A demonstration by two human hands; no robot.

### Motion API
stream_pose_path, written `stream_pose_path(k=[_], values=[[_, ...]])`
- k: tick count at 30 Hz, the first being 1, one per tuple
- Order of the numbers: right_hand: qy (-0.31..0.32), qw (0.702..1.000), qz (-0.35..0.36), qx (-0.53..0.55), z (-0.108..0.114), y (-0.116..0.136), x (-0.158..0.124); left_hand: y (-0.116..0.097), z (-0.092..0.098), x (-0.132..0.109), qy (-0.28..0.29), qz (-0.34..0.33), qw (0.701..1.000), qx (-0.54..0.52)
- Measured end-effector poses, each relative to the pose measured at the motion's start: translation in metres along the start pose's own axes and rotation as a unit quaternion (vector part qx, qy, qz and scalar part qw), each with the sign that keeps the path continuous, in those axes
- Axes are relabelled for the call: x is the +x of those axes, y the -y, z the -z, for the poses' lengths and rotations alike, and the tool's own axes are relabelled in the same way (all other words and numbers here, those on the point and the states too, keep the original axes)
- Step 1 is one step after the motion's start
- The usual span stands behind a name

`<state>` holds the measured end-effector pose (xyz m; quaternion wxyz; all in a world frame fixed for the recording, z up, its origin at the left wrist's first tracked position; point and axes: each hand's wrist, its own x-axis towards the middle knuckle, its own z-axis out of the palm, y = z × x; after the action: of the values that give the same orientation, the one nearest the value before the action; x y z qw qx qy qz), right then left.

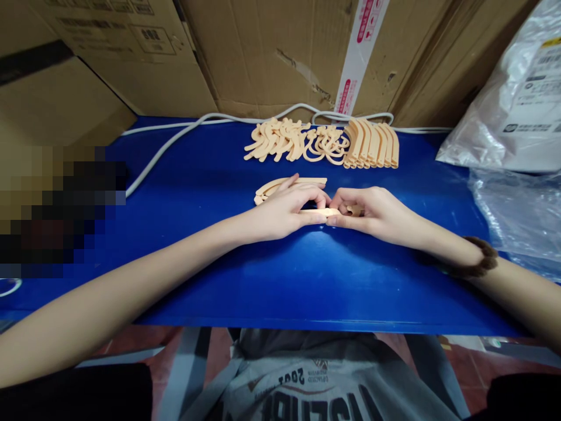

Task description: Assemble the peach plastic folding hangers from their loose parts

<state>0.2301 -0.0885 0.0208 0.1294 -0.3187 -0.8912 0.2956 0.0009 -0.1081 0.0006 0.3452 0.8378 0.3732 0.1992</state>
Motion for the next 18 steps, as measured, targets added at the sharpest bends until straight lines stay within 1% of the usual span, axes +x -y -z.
stream_pose_path(k=[4,7,10,14,18], values=[[0.028,0.997,-0.010,0.071,-0.0009,-0.0053,0.0013,0.0002,-0.0004,-0.0003,-0.001,-0.002,1.000,-0.003],[0.046,0.989,-0.031,0.141,0.0005,-0.0046,0.0032,-0.0025,-0.0001,-0.0005,-0.010,-0.007,1.000,-0.012],[0.044,0.979,-0.045,0.193,0.0024,-0.0018,0.0047,-0.0064,0.0003,-0.0006,-0.027,-0.007,1.000,-0.009],[0.036,0.984,-0.059,0.167,0.0038,-0.0010,0.0046,-0.0082,-0.0007,-0.0002,-0.035,-0.008,0.999,0.002],[0.021,0.991,-0.063,0.113,0.0049,-0.0028,0.0024,-0.0053,-0.0006,-0.0014,-0.088,-0.039,0.995,0.023]])
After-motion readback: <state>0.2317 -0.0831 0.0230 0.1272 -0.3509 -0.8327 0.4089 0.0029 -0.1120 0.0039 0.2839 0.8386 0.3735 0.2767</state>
